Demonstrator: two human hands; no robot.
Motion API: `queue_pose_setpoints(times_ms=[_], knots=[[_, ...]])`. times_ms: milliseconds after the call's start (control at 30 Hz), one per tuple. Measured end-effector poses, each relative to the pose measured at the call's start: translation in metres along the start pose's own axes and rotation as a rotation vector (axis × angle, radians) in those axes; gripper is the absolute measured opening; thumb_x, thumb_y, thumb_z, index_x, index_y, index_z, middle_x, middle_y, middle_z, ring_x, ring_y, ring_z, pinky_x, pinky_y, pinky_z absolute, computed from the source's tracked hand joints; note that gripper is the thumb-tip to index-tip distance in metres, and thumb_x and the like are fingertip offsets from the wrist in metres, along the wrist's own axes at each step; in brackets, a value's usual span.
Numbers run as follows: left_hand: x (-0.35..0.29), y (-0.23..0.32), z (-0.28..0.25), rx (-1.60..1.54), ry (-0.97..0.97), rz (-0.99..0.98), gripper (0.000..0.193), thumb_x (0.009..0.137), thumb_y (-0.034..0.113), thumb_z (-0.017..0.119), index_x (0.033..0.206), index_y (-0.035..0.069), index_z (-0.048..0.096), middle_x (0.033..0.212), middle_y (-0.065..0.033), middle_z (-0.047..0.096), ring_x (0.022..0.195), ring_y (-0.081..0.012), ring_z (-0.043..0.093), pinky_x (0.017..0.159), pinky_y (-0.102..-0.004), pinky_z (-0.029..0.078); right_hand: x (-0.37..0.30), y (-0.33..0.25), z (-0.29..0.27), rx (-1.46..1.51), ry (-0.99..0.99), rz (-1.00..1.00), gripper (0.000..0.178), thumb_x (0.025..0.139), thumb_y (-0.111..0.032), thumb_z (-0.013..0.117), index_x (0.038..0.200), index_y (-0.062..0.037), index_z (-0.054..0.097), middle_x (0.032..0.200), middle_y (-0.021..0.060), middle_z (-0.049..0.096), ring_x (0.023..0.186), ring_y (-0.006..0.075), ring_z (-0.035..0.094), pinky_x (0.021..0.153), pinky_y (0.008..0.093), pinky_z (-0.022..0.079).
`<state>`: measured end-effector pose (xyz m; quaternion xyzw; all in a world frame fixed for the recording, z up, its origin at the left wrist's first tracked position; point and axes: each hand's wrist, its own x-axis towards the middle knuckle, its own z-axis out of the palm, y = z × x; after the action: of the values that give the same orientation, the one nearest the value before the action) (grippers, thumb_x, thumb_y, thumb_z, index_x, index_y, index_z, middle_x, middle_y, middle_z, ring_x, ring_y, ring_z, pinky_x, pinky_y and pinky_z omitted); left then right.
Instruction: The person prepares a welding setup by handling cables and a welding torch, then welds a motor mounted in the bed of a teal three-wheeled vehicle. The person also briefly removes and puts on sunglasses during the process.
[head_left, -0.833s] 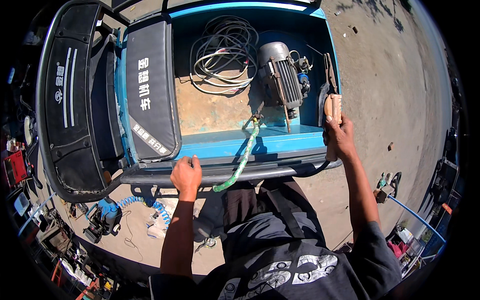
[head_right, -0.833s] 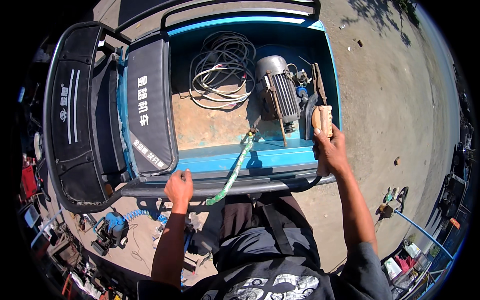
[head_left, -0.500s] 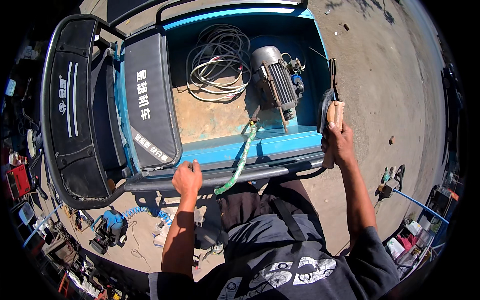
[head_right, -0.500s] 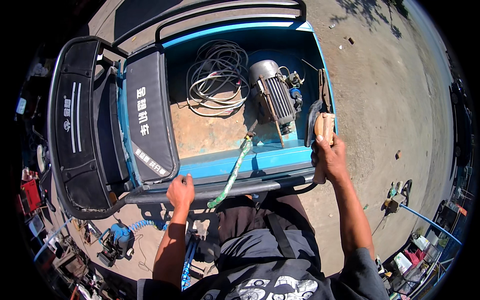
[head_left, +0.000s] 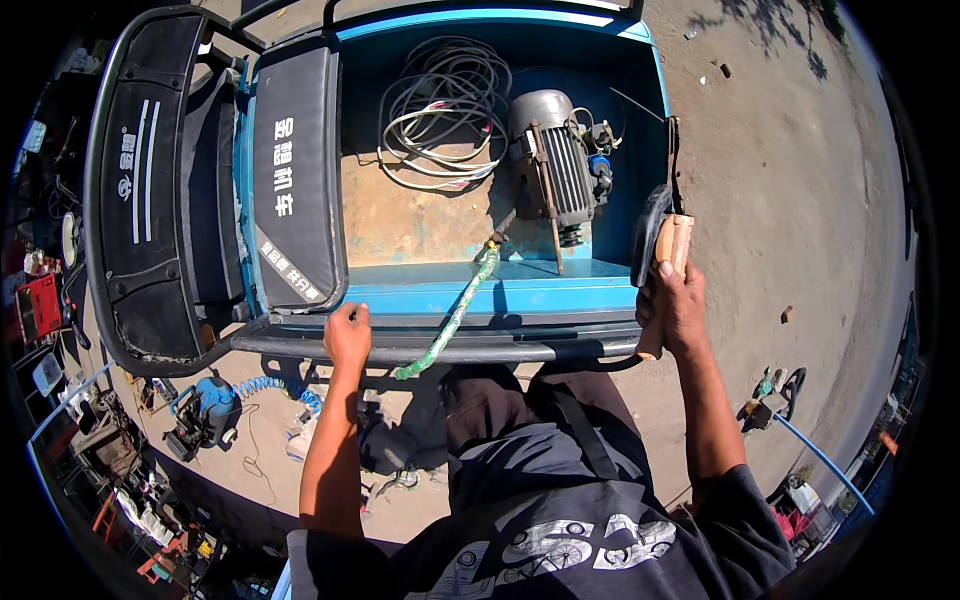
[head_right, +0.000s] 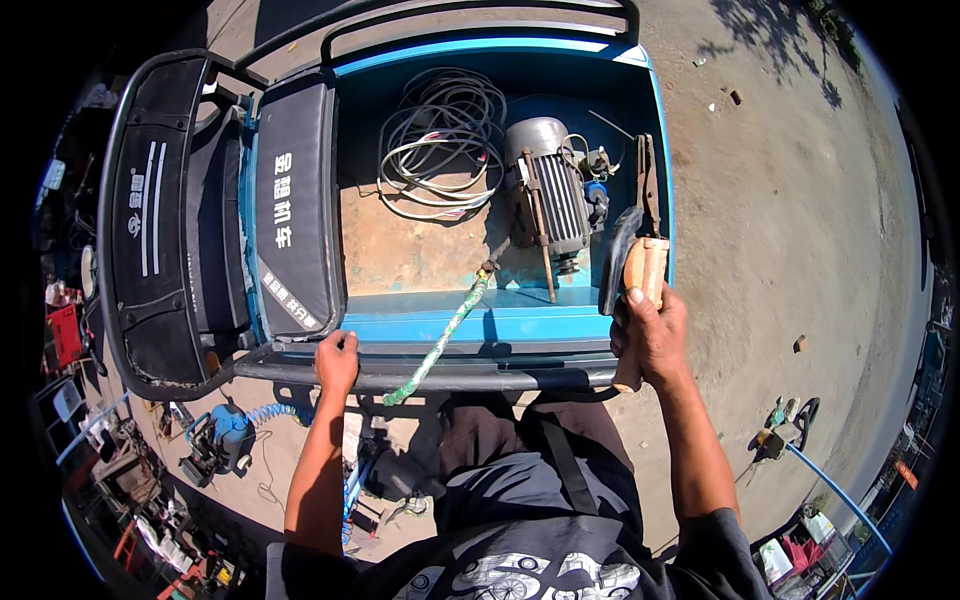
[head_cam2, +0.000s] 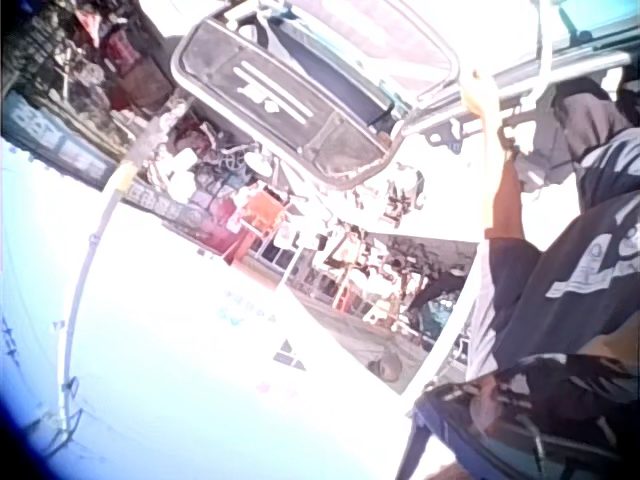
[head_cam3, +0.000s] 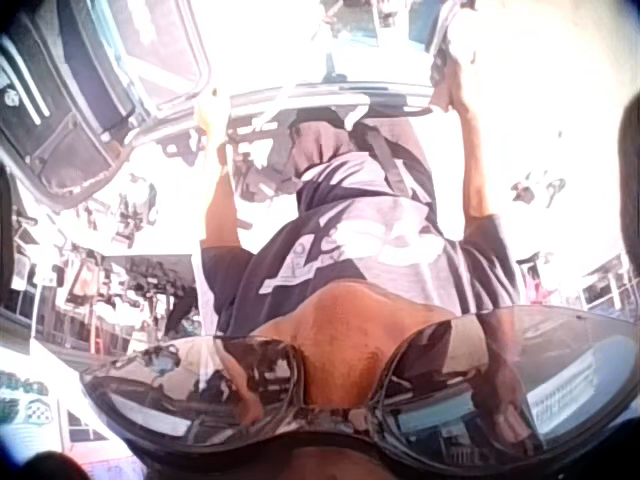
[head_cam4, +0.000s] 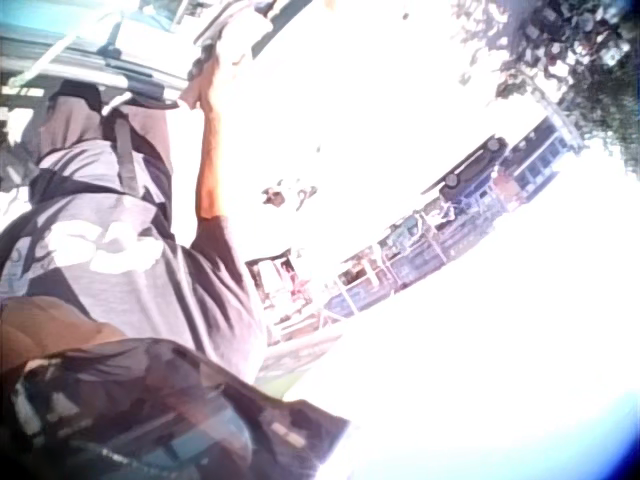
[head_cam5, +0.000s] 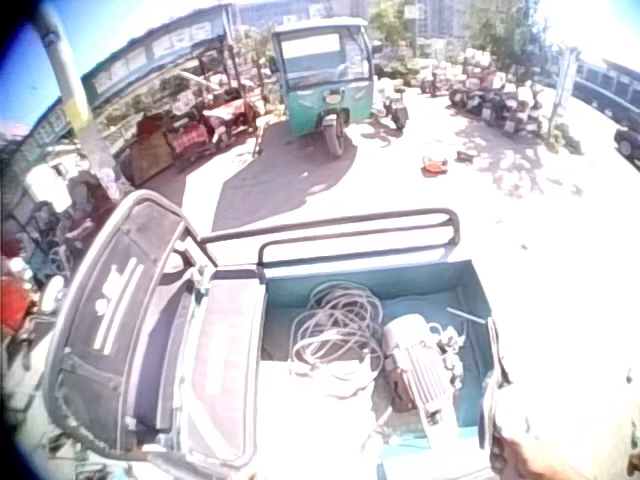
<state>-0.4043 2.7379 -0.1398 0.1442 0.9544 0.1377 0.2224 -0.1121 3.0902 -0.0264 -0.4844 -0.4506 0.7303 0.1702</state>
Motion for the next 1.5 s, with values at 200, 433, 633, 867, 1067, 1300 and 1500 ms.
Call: queue_pose_setpoints(times_ms=[200,433,633,867,1067,1300,1500], knots=[[0.016,0.077,0.056,-0.3,-0.477,0.099,0.039,0.089,0.034,0.064,0.085,-0.004,0.07,0.077,-0.0201,0.068,0.079,-0.0286,0.068,0.069,-0.0396,0.049,0.014,-0.014,-0.025,-0.026,-0.075,0.059,0.039,0.089,-0.036,0.068,0.102,-0.0041,0.048,0.069,0.0045,0.052,0.048,0.0125,0.05,0.041,0.027,0.043],[0.014,0.163,0.122,0.184,-0.557,-0.047,0.036,0.085,0.034,0.068,0.098,0.0,0.07,0.1,-0.0235,0.068,0.098,-0.0401,0.065,0.082,-0.046,0.051,0.019,-0.017,-0.049,-0.085,-0.136,0.115,0.043,0.088,-0.04,0.067,0.101,-0.005,0.047,0.069,0.0047,0.05,0.049,0.013,0.049,0.042,0.027,0.042],[0.007,0.179,0.128,0.206,-0.477,-0.122,0.029,0.086,0.026,0.068,0.102,0.002,0.069,0.106,-0.0224,0.068,0.102,-0.04,0.064,0.085,-0.0467,0.052,0.027,-0.008,-0.066,-0.075,-0.132,0.144,0.043,0.087,-0.042,0.067,0.098,-0.0058,0.046,0.07,0.0051,0.05,0.049,0.014,0.05,0.042,0.0271,0.042],[0.01,0.174,0.127,0.183,-0.472,-0.138,0.027,0.085,0.024,0.067,0.101,0.001,0.07,0.104,-0.0233,0.068,0.101,-0.0414,0.063,0.085,-0.0476,0.051,0.029,-0.008,-0.066,-0.104,-0.12,0.146,0.042,0.088,-0.041,0.066,0.099,-0.0055,0.046,0.07,0.0053,0.05,0.049,0.014,0.05,0.042,0.0273,0.043],[0.014,0.174,0.123,0.152,-0.499,-0.095,0.026,0.084,0.02,0.066,0.1,-0.001,0.068,0.101,-0.0251,0.067,0.1,-0.0423,0.063,0.085,-0.048,0.051,0.026,-0.008,-0.057,-0.017,-0.073,0.13,0.041,0.089,-0.036,0.068,0.105,-0.0035,0.048,0.07,0.0043,0.051,0.049,0.0123,0.051,0.042,0.0268,0.044],[-0.012,0.195,0.122,-0.177,-0.172,0.334,0.023,0.087,0.016,0.063,0.102,-0.002,0.063,0.094,-0.0187,0.063,0.09,-0.0353,0.063,0.078,-0.0429,0.049,0.016,-0.02,-0.019,-0.039,-0.027,0.1,0.043,0.087,-0.04,0.067,0.1,-0.0056,0.046,0.072,0.0057,0.051,0.05,0.0141,0.051,0.041,0.0275,0.042],[-0.073,0.252,0.05,-0.986,-0.68,0.34,0.038,0.099,0.034,0.053,0.102,-0.003,0.06,0.083,-0.0115,0.064,0.075,-0.0215,0.058,0.071,-0.0323,0.047,0.016,-0.025,0.031,-0.088,-0.003,0.01,0.036,0.091,-0.032,0.065,0.106,-0.0038,0.048,0.072,0.004,0.053,0.05,0.0117,0.051,0.043,0.0264,0.043]])
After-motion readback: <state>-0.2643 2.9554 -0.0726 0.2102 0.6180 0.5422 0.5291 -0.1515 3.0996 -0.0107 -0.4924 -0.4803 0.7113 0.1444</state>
